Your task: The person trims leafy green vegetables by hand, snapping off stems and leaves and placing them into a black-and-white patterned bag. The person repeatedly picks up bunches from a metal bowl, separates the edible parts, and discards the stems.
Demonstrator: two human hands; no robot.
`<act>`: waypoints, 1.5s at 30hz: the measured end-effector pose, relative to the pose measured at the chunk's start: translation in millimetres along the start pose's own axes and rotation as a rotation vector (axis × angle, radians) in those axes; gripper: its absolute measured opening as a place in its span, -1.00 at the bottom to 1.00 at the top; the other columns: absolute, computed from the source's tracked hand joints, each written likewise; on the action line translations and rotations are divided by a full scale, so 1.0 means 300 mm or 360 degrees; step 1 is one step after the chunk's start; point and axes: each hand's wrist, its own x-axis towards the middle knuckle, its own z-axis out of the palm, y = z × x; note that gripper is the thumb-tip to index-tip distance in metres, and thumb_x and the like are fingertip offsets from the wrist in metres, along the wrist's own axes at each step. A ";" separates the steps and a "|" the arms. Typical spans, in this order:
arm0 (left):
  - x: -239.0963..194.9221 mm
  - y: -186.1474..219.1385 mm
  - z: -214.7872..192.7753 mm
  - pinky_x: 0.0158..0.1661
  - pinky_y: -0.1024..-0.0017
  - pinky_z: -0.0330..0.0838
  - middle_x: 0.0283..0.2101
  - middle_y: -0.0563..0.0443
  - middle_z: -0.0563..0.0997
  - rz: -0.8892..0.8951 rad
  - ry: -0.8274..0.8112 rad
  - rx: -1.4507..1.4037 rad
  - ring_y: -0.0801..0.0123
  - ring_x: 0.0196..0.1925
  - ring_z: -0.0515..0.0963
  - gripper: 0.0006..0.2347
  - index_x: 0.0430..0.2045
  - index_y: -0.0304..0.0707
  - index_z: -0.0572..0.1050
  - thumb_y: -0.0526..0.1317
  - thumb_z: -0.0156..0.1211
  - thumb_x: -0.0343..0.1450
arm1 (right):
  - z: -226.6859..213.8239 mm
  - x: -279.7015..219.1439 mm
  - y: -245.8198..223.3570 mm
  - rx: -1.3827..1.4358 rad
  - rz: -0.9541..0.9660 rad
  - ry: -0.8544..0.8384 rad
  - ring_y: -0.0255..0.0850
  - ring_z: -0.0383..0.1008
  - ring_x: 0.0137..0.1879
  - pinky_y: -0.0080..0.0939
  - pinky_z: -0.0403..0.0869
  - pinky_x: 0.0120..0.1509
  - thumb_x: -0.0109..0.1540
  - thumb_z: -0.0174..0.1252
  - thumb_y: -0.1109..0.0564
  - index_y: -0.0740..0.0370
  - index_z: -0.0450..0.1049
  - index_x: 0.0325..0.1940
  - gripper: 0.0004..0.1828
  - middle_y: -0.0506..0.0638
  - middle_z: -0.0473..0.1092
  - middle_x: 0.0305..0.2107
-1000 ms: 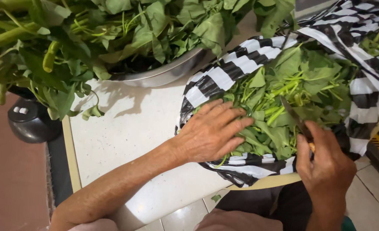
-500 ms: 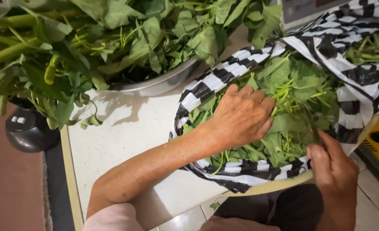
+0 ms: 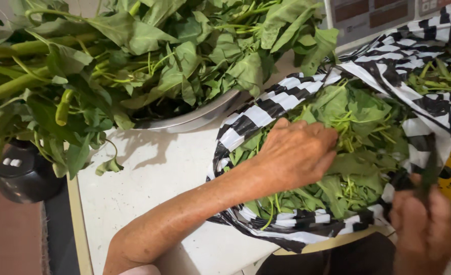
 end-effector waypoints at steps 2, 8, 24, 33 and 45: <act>0.009 -0.019 -0.017 -0.18 0.03 0.36 -0.33 -0.11 0.60 -0.0004 -0.0008 -0.0083 0.16 -0.28 0.61 -0.85 -0.29 -0.28 0.51 -0.19 0.11 0.43 | -0.010 -0.009 -0.007 -0.0010 -0.0048 0.0002 -0.39 0.25 -0.45 -0.41 0.25 -0.35 0.46 -0.06 0.19 0.48 0.32 0.26 -0.65 0.05 0.36 -0.41; 0.025 -0.030 0.010 -0.23 0.19 0.53 -0.31 -0.01 0.63 0.0016 0.0215 -0.0566 0.27 -0.36 0.64 -0.85 -0.23 -0.22 0.47 -0.16 0.02 0.50 | 0.023 -0.019 0.009 0.1047 0.0314 -0.0354 -0.38 0.35 -0.40 -0.44 0.37 -0.34 0.45 -0.20 0.09 0.38 0.32 0.39 -0.51 0.04 0.40 -0.33; 0.052 -0.172 0.167 -0.20 0.51 0.43 -0.30 0.07 0.57 -0.0149 0.0149 -0.2011 0.51 -0.29 0.50 -0.82 -0.16 -0.34 0.42 -0.16 0.02 0.60 | 0.133 0.104 0.106 0.0978 0.0143 -0.0677 -0.34 0.17 -0.46 -0.36 0.17 -0.40 0.50 -0.24 0.03 0.47 0.24 0.30 -0.54 0.08 0.32 -0.49; 0.060 -0.189 0.176 -0.27 0.54 0.39 -0.33 0.03 0.56 -0.0209 0.0116 -0.2083 0.49 -0.31 0.50 -0.81 -0.13 -0.37 0.42 -0.18 0.02 0.61 | 0.162 0.089 -0.047 0.0085 0.0158 -0.0672 -0.35 0.14 -0.52 -0.34 0.19 -0.41 0.37 -0.26 0.05 0.42 0.28 0.40 -0.41 -0.05 0.29 -0.60; 0.059 -0.185 0.162 -0.20 0.58 0.40 -0.31 0.08 0.53 -0.0029 -0.0086 -0.2092 0.51 -0.23 0.51 -0.79 -0.01 -0.32 0.41 -0.17 -0.02 0.59 | 0.158 0.078 -0.064 0.0174 0.0292 -0.0746 -0.34 0.07 -0.45 -0.32 0.13 -0.37 0.41 -0.23 -0.04 0.37 0.36 0.33 -0.44 -0.11 0.16 -0.55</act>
